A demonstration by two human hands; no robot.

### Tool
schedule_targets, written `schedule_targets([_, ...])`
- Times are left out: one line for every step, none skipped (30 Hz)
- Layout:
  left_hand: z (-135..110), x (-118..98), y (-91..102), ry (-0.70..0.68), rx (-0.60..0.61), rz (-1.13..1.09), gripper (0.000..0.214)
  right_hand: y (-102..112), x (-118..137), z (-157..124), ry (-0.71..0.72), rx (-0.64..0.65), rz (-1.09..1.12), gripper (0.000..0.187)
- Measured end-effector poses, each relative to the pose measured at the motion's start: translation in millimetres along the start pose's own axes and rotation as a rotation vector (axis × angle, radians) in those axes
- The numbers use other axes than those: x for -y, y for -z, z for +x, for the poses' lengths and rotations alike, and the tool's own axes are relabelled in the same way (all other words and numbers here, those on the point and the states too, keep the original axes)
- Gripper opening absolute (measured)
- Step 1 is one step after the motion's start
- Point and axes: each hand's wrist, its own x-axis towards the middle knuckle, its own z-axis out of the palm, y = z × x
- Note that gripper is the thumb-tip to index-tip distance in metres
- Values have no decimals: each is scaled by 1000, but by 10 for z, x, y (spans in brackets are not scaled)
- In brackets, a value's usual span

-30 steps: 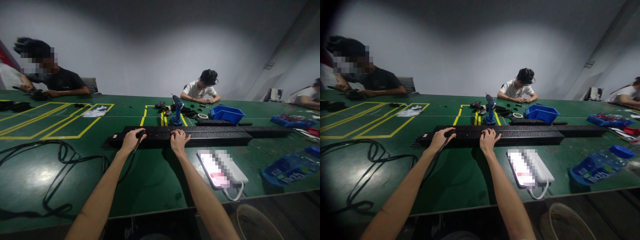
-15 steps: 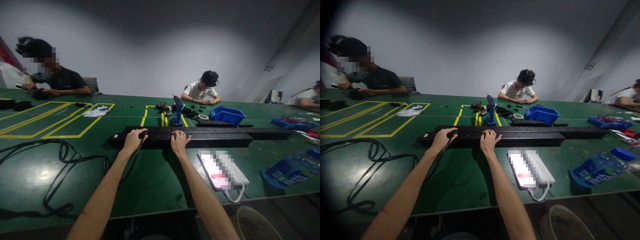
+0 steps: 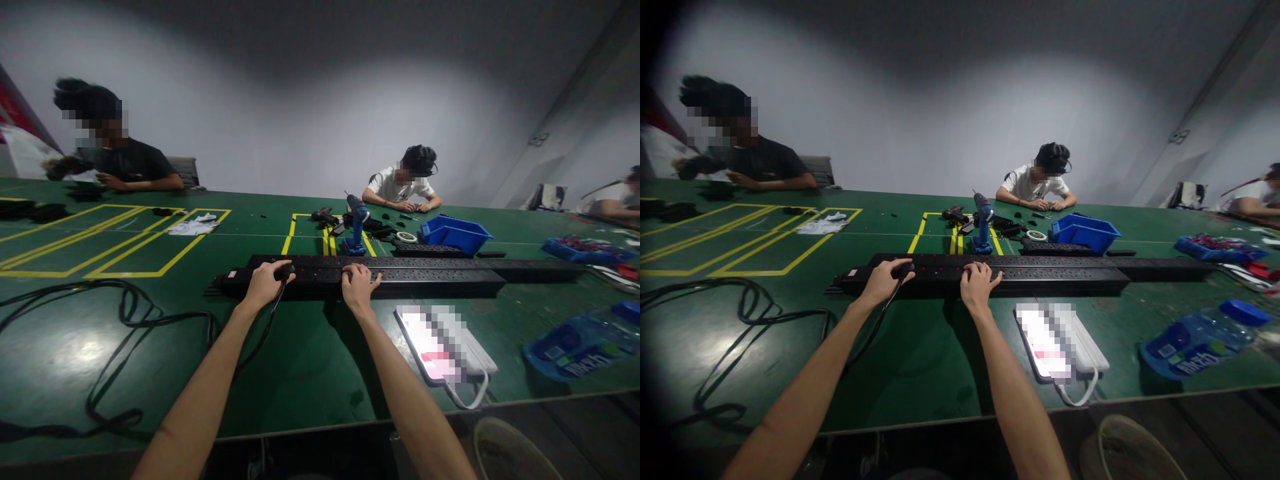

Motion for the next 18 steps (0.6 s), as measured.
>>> schedule_targets([-3, 7, -3, 2, -3, -12, 57, 20, 26, -1, 8, 1, 9, 28])
schedule_targets([-5, 10, -3, 3, -4, -25, 63, 40, 65, -1, 28, 4, 23, 28])
schedule_targets([-7, 8, -2, 2, -3, -35, 68, 58, 121, 1, 61, 10, 42, 29])
schedule_targets([-9, 4, -1, 0, -1, -41, 71, 72, 194, 5, 107, 21, 66, 30])
schedule_targets([-11, -1, 1, -4, 4, -41, 74, 78, 286, 14, 162, 44, 90, 30])
schedule_targets([-12, -6, 1, -8, 7, -34, 74, 75, 395, 28, 209, 70, 111, 30])
schedule_targets([-13, -8, 2, -14, 10, -24, 75, 60, 519, 47, 249, 98, 124, 30])
schedule_targets([-14, -8, 2, -21, 11, -13, 75, 32, 653, 72, 286, 127, 127, 30])
schedule_targets([-14, -5, 1, -29, 15, -4, 76, -10, 792, 102, 314, 155, 120, 30])
schedule_targets([-14, 2, 1, -38, 23, 2, 77, -64, 931, 136, 325, 194, 99, 30])
schedule_targets([-13, 11, 1, -44, 31, 4, 77, -130, 1065, 173, 332, 237, 70, 30])
schedule_targets([-11, 23, 1, -47, 36, 2, 78, -203, 1188, 212, 338, 266, 41, 32])
schedule_targets([-9, 36, 1, -48, 37, -4, 80, -281, 1298, 250, 347, 286, 15, 34])
schedule_targets([-6, 50, 0, -48, 31, -13, 81, -360, 1393, 288, 346, 309, -12, 35])
schedule_targets([-4, 64, -2, -50, 21, -27, 83, -436, 1472, 325, 346, 332, -31, 37])
schedule_targets([-3, 77, -6, -51, 11, -45, 86, -507, 1537, 359, 337, 348, -44, 38])
schedule_targets([-2, 88, -11, -51, 4, -66, 90, -571, 1588, 392, 325, 367, -56, 39])
schedule_targets([-3, 97, -17, -49, 3, -86, 94, -628, 1626, 422, 315, 386, -66, 40])
